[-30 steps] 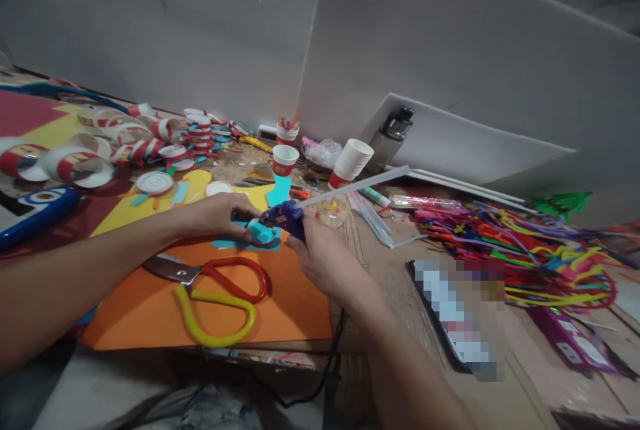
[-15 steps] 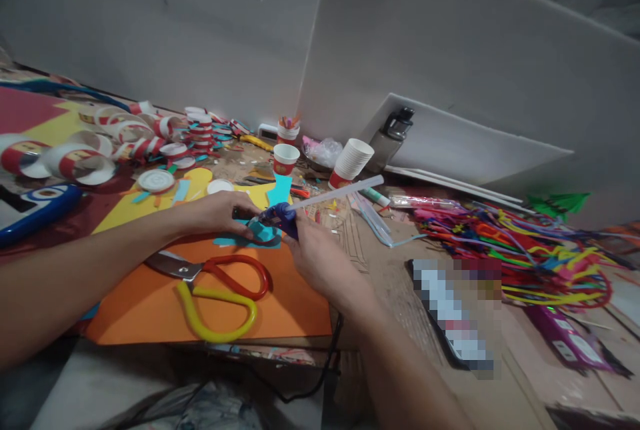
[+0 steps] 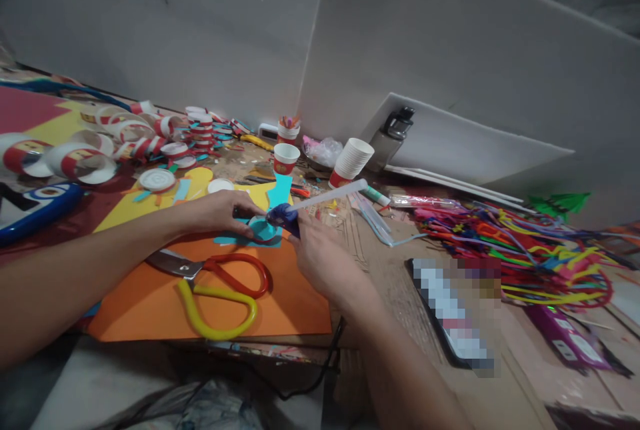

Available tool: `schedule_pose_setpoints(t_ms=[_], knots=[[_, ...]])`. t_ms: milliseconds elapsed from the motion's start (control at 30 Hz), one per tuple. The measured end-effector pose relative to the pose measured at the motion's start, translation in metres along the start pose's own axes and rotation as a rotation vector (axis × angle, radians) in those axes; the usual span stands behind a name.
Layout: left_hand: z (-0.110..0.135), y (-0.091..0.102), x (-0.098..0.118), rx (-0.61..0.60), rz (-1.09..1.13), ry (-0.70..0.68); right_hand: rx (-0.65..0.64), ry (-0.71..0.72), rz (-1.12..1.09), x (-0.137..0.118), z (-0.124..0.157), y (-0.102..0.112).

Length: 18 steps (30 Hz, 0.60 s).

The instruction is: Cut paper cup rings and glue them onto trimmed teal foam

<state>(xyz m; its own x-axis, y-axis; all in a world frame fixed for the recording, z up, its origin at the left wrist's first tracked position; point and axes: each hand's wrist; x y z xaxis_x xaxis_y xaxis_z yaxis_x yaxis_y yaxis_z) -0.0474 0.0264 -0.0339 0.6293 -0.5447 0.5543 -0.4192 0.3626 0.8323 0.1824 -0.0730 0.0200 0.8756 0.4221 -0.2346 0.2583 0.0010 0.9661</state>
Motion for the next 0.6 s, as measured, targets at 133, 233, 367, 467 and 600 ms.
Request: schedule_pose_setpoints(t_ms=[133,233,367,467,600], knots=[[0.001,0.001,0.001,-0.008,0.015,-0.011,-0.011,0.001,0.031,-0.001,0.002,0.003],[0.001,0.002,0.003,-0.017,0.014,-0.001,-0.011,-0.027,0.032,-0.002,0.002,0.002],[0.001,0.003,0.004,-0.011,0.011,0.016,0.012,-0.024,0.019,-0.002,-0.001,-0.003],[0.001,0.003,0.005,-0.016,0.014,0.003,0.027,-0.012,0.012,-0.003,-0.004,-0.008],[-0.001,0.002,0.002,-0.018,0.021,-0.014,-0.004,-0.056,-0.030,-0.004,-0.006,-0.010]])
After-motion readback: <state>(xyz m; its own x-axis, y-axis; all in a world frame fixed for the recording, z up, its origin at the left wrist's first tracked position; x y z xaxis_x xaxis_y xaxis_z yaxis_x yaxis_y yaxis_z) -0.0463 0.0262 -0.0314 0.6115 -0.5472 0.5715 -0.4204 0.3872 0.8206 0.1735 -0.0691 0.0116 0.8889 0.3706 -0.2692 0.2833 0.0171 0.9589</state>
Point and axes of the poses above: each hand's wrist, its own z-axis away from the middle knuckle, its own y-axis out of the back of the hand, x = y × z, and after that the axes turned 6 degrees about y, right-handed
